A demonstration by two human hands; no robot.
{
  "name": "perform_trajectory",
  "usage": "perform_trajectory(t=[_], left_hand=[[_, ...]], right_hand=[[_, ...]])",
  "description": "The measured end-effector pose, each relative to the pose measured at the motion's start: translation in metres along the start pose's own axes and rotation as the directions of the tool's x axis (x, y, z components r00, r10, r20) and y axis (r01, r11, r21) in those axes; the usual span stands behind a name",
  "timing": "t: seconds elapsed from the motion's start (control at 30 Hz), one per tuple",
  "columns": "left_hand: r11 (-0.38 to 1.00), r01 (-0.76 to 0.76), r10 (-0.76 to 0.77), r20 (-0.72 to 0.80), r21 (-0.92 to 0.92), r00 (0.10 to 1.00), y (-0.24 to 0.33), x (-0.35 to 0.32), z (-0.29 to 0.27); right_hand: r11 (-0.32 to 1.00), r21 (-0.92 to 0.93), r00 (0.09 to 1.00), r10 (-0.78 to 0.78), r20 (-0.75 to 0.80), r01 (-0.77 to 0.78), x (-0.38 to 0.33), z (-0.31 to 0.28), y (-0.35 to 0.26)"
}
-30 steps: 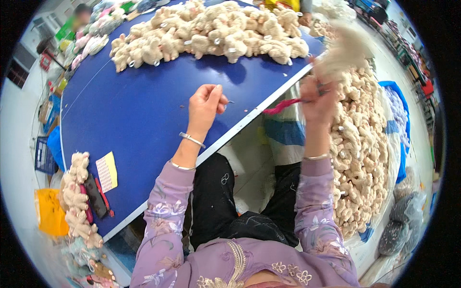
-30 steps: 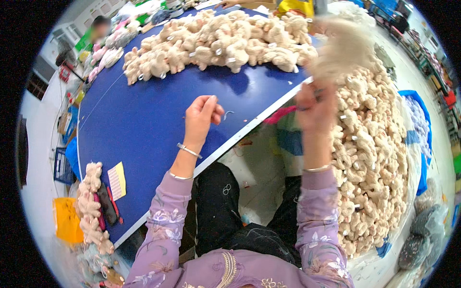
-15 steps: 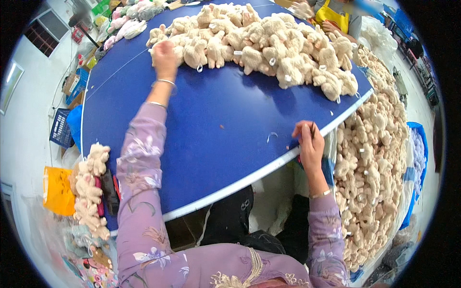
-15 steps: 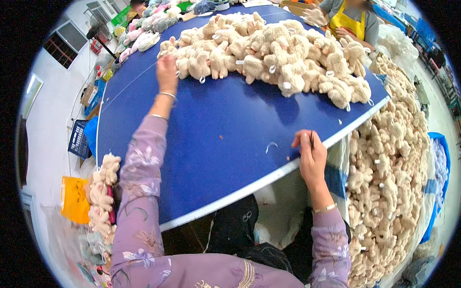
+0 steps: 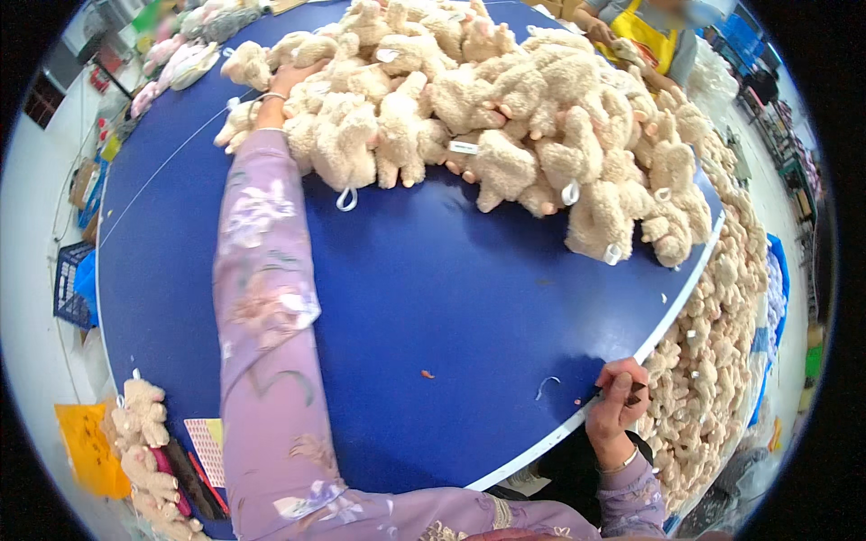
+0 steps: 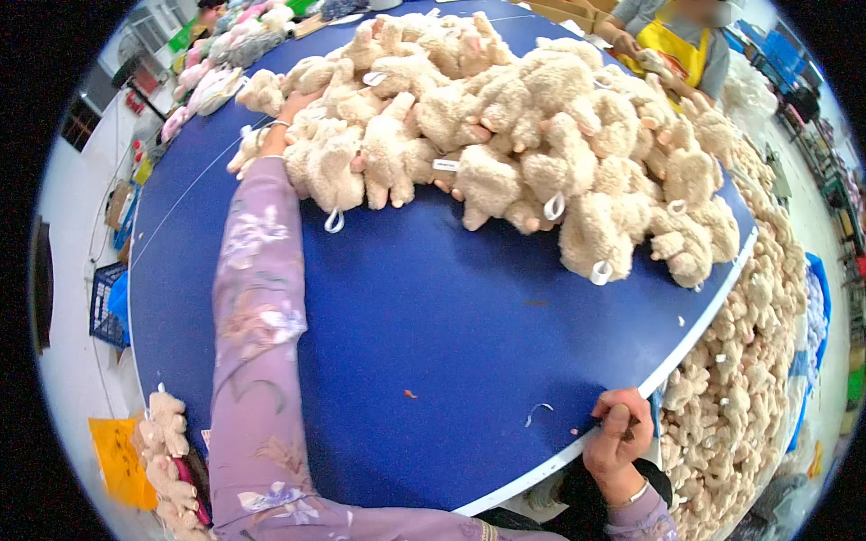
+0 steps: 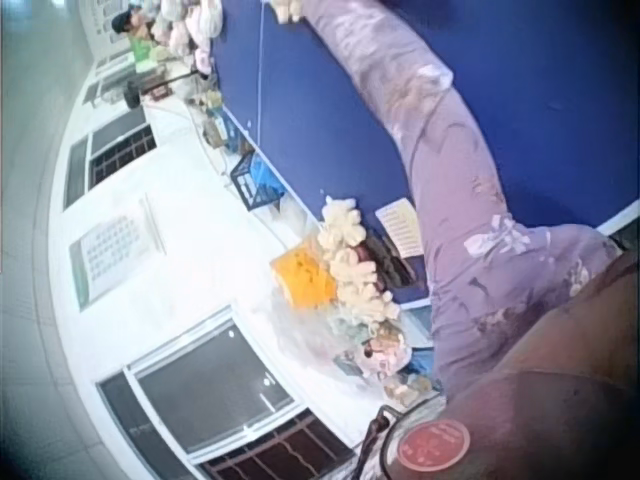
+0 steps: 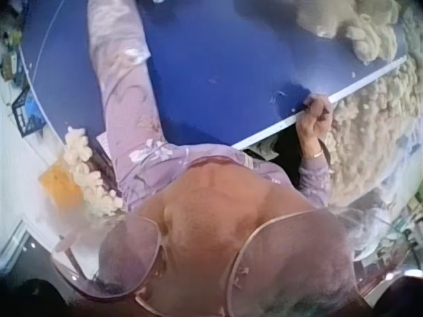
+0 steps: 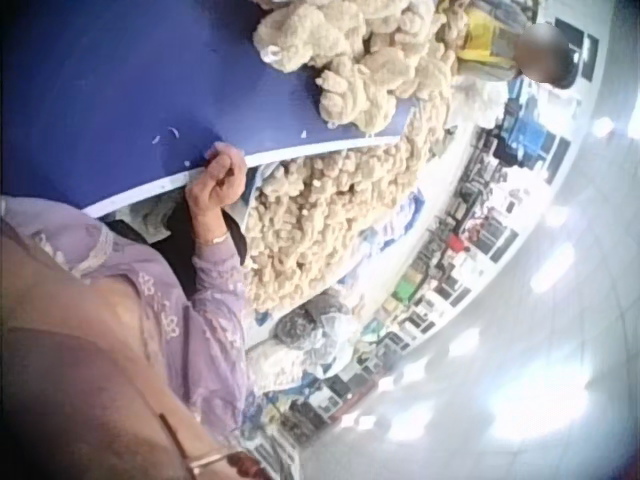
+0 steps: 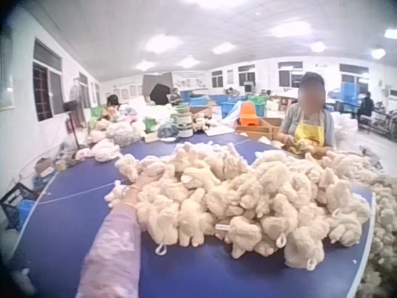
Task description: The person repeatedly picks up small stuffed animal toys from a blue table, uses scissors to trim loose threads or fabric from the toys, and places the finished items back on the table. The person handles the toys one at a time and uses the scissors with their right hand.
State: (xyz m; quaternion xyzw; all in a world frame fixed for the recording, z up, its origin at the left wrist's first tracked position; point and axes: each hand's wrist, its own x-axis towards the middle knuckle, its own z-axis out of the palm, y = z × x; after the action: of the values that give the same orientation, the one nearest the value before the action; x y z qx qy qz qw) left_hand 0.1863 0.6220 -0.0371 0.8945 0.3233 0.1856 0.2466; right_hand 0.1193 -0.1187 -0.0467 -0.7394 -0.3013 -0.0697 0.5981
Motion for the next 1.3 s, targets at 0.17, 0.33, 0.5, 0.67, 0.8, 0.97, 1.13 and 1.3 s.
perform_trajectory(t=[0.17, 0.33, 0.5, 0.67, 0.8, 0.97, 1.13, 1.3], left_hand=[[0.966, -0.105, 0.11, 0.009, -0.237, 0.994, 0.012, -0.046, 0.027], [0.994, -0.099, 0.103, -0.106, 0.046, 0.989, 0.001, -0.131, 0.022], [0.987, 0.127, -0.112, -0.145, 0.102, 0.983, 0.129, -0.268, 0.04], [0.976, 0.208, -0.19, -0.229, 0.059, 0.955, 0.194, -0.325, 0.045], [0.996, 0.076, -0.084, -0.38, -0.037, 0.921, 0.233, -0.344, 0.066], [0.966, -0.224, 0.104, -0.597, -0.13, 0.795, 0.283, -0.384, 0.034], [0.748, -0.664, 0.64, -0.265, 0.0, 0.721, 0.34, -0.538, 0.023], [0.79, -0.59, 0.599, -0.002, 0.167, 0.801, 0.338, -0.576, 0.061]], right_hand=[[0.999, -0.047, 1.0, 0.001, 0.007, -0.001, 0.005, 0.005, -0.005], [1.0, -0.017, 1.0, 0.015, 0.02, -0.015, 0.015, 0.013, -0.014], [1.0, -0.021, 1.0, 0.016, -0.019, -0.017, 0.012, 0.008, -0.002], [0.991, 0.115, 0.996, 0.057, 0.068, -0.065, 0.012, -0.001, -0.017], [0.952, 0.296, 0.993, 0.041, 0.113, -0.073, 0.008, -0.012, -0.017], [0.945, 0.296, 0.988, 0.116, 0.098, -0.14, 0.003, -0.033, -0.016], [0.946, 0.254, 0.974, 0.169, 0.151, -0.203, 0.001, -0.041, -0.014], [0.977, 0.19, 0.988, 0.067, 0.139, -0.093, -0.005, -0.033, -0.024]])
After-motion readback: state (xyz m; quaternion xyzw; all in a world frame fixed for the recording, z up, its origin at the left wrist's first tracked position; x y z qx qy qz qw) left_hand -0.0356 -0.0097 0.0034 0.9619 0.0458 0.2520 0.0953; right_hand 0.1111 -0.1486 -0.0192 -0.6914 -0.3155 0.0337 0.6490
